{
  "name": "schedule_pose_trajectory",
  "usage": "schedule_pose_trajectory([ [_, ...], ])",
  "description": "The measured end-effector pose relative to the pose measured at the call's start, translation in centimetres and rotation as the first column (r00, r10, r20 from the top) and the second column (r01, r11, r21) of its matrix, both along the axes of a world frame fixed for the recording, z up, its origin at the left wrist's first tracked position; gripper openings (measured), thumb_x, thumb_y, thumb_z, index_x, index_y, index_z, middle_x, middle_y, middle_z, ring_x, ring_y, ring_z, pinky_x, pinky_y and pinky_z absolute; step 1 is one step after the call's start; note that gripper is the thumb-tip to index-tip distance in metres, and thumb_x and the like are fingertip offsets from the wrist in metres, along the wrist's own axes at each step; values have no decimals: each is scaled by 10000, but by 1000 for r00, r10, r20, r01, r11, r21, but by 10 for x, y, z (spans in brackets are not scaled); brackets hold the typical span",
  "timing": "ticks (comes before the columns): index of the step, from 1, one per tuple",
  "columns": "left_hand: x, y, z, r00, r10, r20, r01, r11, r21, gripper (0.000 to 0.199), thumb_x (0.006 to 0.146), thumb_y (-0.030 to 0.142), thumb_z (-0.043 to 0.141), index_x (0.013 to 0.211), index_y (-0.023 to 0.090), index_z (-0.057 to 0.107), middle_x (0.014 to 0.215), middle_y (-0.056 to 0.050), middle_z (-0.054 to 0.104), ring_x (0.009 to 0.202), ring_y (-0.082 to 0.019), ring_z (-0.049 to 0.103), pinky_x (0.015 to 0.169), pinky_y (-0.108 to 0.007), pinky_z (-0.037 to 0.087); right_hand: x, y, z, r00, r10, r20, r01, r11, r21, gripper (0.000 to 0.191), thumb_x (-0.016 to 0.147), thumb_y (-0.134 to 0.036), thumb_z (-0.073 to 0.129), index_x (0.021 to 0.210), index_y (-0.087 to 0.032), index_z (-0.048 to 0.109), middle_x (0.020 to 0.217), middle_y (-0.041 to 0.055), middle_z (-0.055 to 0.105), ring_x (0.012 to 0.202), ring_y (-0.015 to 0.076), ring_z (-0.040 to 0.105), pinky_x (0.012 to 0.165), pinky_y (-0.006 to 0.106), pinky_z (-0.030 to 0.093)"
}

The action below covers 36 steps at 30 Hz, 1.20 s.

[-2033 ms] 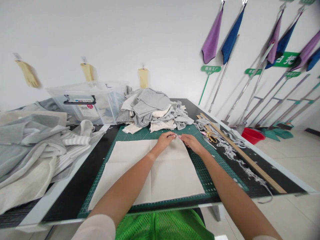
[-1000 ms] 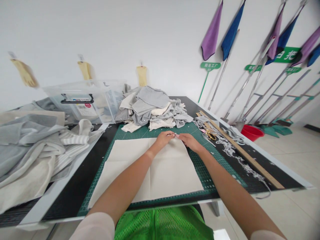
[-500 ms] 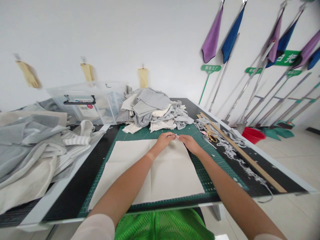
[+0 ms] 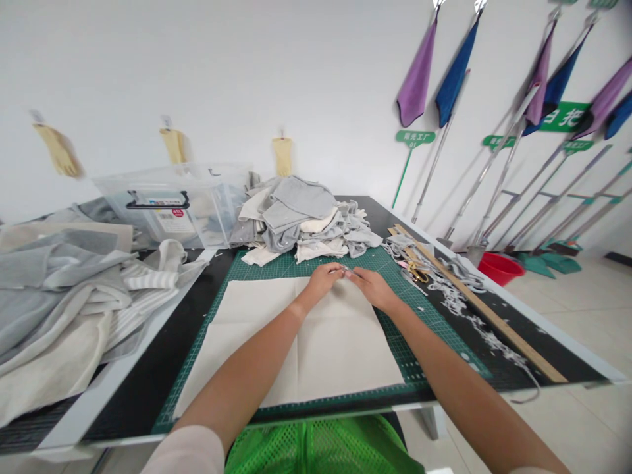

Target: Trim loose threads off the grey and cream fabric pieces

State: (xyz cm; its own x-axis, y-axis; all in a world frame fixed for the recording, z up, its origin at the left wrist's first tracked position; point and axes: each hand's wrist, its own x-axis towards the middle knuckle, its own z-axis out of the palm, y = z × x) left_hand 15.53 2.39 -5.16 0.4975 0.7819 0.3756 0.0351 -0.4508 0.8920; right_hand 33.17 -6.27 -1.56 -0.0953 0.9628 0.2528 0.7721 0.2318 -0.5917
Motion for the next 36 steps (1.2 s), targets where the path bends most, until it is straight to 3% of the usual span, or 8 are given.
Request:
schedule_pose_trajectory([
  [7, -2, -3, 3, 1000, -3, 8, 3, 999, -32, 244, 841, 333, 593, 891, 153, 748, 954, -54, 753, 923, -192, 655, 894, -278, 481, -3, -2, 0, 997, -25, 74, 23, 999, 30, 463, 1001, -614, 371, 769, -232, 493, 692, 0, 577, 645, 159, 514, 608, 267, 286],
  [16, -1, 0, -2, 1000, -8, 29, 10, 999, -53, 326, 853, 442, 617, 927, 156, 756, 951, -54, 749, 914, -191, 651, 866, -269, 480, -4, -3, 0, 998, -17, 55, 14, 998, 55, 494, 1028, -591, 292, 750, -232, 485, 717, 15, 592, 671, 169, 530, 648, 272, 330],
  [24, -2, -3, 2, 1000, 15, 4, -15, 1000, -20, 249, 852, 357, 582, 879, 166, 740, 899, -33, 731, 890, -181, 641, 846, -255, 477, -7, -2, -4, 997, -69, 20, 69, 997, 25, 503, 997, -646, 343, 745, -237, 490, 706, 1, 583, 678, 168, 536, 625, 269, 321],
  [36, -5, -8, 7, 1000, 8, -22, -8, 1000, 9, 250, 853, 361, 557, 756, 161, 671, 772, -10, 652, 785, -158, 576, 774, -243, 448, -5, -1, -7, 980, -90, 175, 82, 995, 50, 421, 1022, -595, 330, 850, -250, 498, 740, 33, 645, 709, 204, 604, 614, 271, 272],
])
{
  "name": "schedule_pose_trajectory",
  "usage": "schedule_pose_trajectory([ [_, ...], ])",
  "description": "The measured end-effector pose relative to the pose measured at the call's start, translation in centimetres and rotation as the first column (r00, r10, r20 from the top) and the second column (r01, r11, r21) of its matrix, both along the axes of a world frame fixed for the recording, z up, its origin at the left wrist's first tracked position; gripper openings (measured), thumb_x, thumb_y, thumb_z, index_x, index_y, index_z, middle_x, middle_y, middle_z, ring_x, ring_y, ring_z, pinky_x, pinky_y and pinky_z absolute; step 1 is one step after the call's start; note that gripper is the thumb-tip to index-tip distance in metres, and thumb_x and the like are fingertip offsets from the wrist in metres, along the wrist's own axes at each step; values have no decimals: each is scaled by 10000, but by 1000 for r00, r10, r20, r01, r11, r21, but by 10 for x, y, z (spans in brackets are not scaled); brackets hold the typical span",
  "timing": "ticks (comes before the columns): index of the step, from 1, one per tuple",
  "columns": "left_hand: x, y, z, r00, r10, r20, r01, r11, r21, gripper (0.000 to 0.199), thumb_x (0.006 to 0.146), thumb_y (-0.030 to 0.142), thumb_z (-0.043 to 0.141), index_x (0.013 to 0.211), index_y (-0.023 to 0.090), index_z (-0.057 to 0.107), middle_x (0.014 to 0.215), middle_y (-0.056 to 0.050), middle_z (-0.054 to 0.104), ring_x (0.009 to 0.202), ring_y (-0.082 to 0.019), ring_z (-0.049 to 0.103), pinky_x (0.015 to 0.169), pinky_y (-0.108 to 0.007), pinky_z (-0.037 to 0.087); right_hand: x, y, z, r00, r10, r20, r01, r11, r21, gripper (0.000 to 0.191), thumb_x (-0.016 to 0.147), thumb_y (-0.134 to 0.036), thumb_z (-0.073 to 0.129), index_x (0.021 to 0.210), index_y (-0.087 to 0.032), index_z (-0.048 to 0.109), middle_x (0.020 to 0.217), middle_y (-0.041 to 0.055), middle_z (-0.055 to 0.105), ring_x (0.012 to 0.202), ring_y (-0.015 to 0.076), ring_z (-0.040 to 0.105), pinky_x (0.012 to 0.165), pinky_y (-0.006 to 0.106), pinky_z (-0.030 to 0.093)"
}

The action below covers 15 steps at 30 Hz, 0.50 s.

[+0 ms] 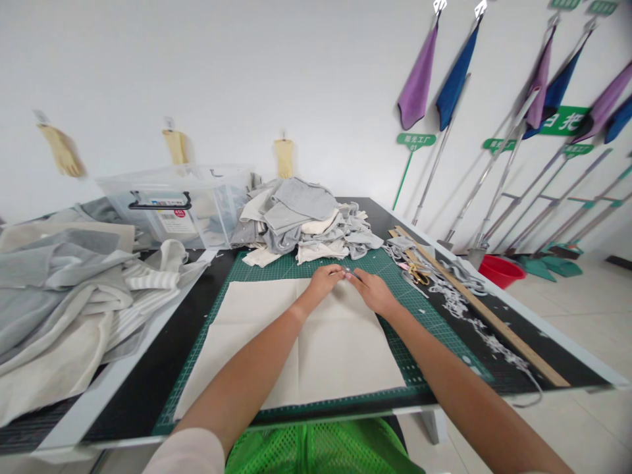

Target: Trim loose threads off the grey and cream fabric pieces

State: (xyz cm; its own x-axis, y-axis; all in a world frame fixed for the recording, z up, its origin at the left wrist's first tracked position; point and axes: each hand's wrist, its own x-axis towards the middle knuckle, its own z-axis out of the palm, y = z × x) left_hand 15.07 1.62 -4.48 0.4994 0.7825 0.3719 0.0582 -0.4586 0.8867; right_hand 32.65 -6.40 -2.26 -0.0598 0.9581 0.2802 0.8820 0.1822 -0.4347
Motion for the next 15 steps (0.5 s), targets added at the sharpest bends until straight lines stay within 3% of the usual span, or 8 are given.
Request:
schedule_pose_trajectory([
  [8, 1, 3, -4, 1000, 11, -1, -11, 1000, 4, 254, 858, 360, 556, 797, 153, 690, 801, -14, 674, 812, -160, 596, 792, -244, 449, -3, -1, 2, 999, -31, 41, 31, 999, 12, 449, 1027, -601, 313, 862, -239, 521, 735, 30, 645, 685, 188, 596, 602, 259, 267],
  [15, 5, 11, -14, 999, 34, 37, -34, 999, -4, 279, 867, 336, 559, 955, 147, 745, 986, -63, 748, 939, -188, 653, 885, -267, 473, -4, 0, 2, 999, -43, -13, 44, 999, 18, 499, 1015, -627, 317, 778, -227, 498, 717, 6, 616, 656, 155, 542, 622, 246, 296],
])
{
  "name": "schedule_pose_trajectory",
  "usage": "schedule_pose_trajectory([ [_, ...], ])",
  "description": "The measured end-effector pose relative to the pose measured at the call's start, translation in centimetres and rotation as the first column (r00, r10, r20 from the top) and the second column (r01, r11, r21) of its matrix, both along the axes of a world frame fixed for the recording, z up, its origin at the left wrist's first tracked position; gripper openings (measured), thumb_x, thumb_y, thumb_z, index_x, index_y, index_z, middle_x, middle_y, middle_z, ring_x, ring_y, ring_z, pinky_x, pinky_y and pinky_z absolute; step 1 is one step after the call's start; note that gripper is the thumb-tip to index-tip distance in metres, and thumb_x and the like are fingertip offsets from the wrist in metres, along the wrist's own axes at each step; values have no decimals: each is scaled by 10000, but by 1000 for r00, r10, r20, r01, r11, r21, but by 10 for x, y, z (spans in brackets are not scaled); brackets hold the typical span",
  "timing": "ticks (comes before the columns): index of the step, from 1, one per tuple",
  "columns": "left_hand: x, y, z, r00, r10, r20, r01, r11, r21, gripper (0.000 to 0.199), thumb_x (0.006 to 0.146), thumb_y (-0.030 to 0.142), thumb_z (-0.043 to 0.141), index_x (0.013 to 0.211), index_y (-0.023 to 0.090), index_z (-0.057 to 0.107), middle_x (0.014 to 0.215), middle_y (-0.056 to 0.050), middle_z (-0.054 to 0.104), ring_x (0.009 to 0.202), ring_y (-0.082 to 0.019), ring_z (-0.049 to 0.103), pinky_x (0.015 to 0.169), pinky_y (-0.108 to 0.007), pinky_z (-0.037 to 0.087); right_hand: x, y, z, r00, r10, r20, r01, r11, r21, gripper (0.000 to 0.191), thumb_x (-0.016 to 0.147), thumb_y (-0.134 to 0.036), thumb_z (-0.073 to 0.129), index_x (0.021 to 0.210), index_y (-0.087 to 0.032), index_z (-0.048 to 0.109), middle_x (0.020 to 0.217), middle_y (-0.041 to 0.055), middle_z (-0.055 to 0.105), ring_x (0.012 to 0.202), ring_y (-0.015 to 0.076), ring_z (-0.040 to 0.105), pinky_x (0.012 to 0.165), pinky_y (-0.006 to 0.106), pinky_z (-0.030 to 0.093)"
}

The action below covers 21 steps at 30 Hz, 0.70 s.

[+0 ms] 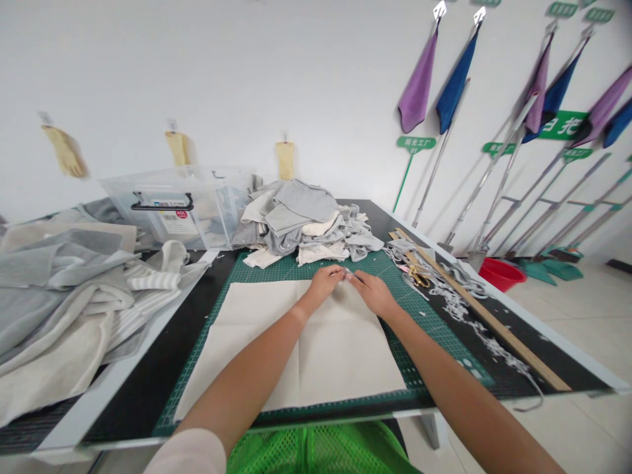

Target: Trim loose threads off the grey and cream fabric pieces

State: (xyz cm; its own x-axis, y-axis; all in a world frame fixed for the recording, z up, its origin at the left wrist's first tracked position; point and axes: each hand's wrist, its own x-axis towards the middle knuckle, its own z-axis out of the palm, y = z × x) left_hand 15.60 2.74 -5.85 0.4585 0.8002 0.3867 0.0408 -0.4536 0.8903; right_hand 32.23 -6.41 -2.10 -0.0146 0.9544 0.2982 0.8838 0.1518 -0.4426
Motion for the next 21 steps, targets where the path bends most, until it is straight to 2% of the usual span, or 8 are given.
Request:
schedule_pose_trajectory([
  [10, -1, 1, -4, 1000, 4, -24, -3, 1000, 18, 268, 863, 353, 565, 902, 151, 736, 940, -49, 739, 912, -186, 648, 865, -259, 473, 1, -2, 2, 998, 51, -34, -52, 998, -29, 471, 1016, -607, 334, 789, -227, 494, 704, 3, 600, 641, 151, 527, 606, 248, 283],
  [21, -4, -6, 6, 999, -4, -44, 5, 1000, 22, 253, 854, 318, 553, 878, 147, 738, 881, -42, 730, 867, -176, 639, 833, -254, 470, -3, -2, -1, 997, 77, -7, -76, 997, 13, 423, 1030, -547, 337, 806, -228, 500, 683, 5, 589, 643, 157, 530, 613, 250, 282],
])
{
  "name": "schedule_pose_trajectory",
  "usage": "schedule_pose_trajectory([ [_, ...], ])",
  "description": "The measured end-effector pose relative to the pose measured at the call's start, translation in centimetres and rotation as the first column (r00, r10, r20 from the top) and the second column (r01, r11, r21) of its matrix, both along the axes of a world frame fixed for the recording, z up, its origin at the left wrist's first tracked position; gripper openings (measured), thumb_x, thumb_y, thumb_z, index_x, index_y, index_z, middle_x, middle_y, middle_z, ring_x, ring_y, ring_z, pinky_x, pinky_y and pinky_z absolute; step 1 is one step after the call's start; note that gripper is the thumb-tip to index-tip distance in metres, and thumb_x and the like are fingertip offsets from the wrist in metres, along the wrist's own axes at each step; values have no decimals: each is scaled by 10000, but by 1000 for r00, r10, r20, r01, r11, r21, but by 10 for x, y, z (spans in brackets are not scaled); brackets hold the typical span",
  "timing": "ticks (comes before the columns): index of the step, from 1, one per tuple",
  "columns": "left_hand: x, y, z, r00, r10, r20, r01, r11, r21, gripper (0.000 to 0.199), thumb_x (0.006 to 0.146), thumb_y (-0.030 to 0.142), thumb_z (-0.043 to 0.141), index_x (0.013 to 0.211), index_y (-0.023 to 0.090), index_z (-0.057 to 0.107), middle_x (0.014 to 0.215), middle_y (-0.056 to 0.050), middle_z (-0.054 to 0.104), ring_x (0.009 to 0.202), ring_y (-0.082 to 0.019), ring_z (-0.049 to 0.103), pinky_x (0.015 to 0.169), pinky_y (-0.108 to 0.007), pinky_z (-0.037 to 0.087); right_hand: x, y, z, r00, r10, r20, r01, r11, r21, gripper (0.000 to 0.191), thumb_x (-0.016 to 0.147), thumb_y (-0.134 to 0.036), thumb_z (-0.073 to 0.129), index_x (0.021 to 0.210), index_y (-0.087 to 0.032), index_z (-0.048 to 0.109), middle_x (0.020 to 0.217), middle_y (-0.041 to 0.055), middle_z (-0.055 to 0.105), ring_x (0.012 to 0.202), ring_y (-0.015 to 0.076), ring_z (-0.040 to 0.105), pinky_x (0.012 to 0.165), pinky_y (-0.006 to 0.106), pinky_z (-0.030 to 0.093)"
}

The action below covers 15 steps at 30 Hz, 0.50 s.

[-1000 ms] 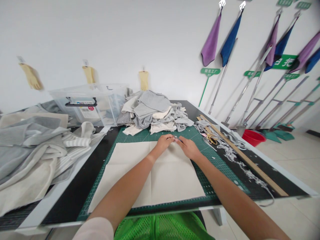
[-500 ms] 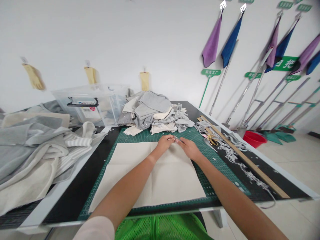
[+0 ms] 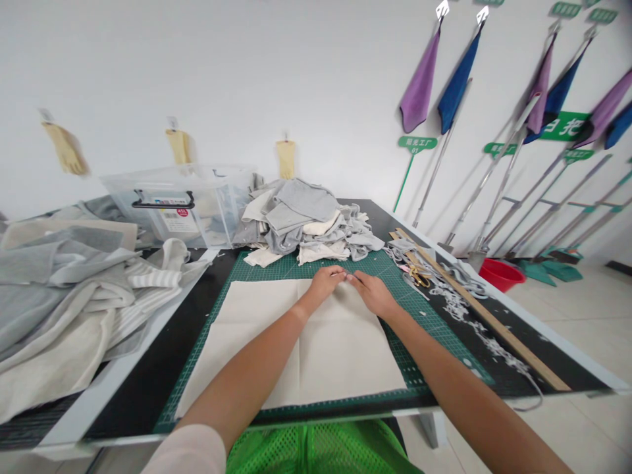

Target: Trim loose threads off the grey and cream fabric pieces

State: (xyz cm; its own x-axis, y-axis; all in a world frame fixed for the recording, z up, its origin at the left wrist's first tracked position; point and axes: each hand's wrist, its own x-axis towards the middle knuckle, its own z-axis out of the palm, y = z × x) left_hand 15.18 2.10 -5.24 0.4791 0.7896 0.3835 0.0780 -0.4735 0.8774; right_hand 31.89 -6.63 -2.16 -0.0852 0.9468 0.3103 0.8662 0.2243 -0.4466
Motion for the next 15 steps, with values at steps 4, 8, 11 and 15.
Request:
schedule_pose_trajectory([
  [4, 1, 0, 1, 1000, 2, 18, -2, 1000, -8, 256, 858, 316, 556, 901, 152, 748, 925, -51, 744, 908, -182, 651, 854, -258, 469, -2, 0, 2, 989, 34, -141, -29, 999, 35, 452, 1014, -564, 362, 758, -218, 499, 690, -7, 567, 656, 143, 498, 622, 244, 313],
  [8, 2, 1, -1, 999, 12, 43, -11, 1000, -15, 318, 879, 419, 581, 920, 152, 749, 941, -52, 747, 904, -188, 654, 846, -263, 471, 6, 4, 4, 898, -51, -436, 57, 998, 0, 526, 936, -664, 436, 669, -211, 456, 596, -22, 475, 588, 129, 418, 545, 242, 315],
  [11, 3, 0, 0, 999, 35, 35, -35, 999, -7, 320, 883, 422, 587, 922, 152, 753, 947, -52, 751, 899, -189, 658, 837, -265, 469, 12, 9, 3, 765, -146, -627, 65, 987, -150, 511, 877, -689, 493, 689, -214, 484, 502, -61, 343, 463, 100, 285, 437, 238, 232],
  [15, 3, -2, 2, 998, 52, 19, -52, 999, 8, 304, 888, 401, 582, 938, 159, 759, 962, -53, 757, 905, -189, 661, 841, -268, 473, 14, 13, 2, 666, -208, -717, -9, 958, -286, 468, 827, -678, 558, 770, -213, 540, 480, -100, 269, 405, 70, 169, 385, 215, 133],
])
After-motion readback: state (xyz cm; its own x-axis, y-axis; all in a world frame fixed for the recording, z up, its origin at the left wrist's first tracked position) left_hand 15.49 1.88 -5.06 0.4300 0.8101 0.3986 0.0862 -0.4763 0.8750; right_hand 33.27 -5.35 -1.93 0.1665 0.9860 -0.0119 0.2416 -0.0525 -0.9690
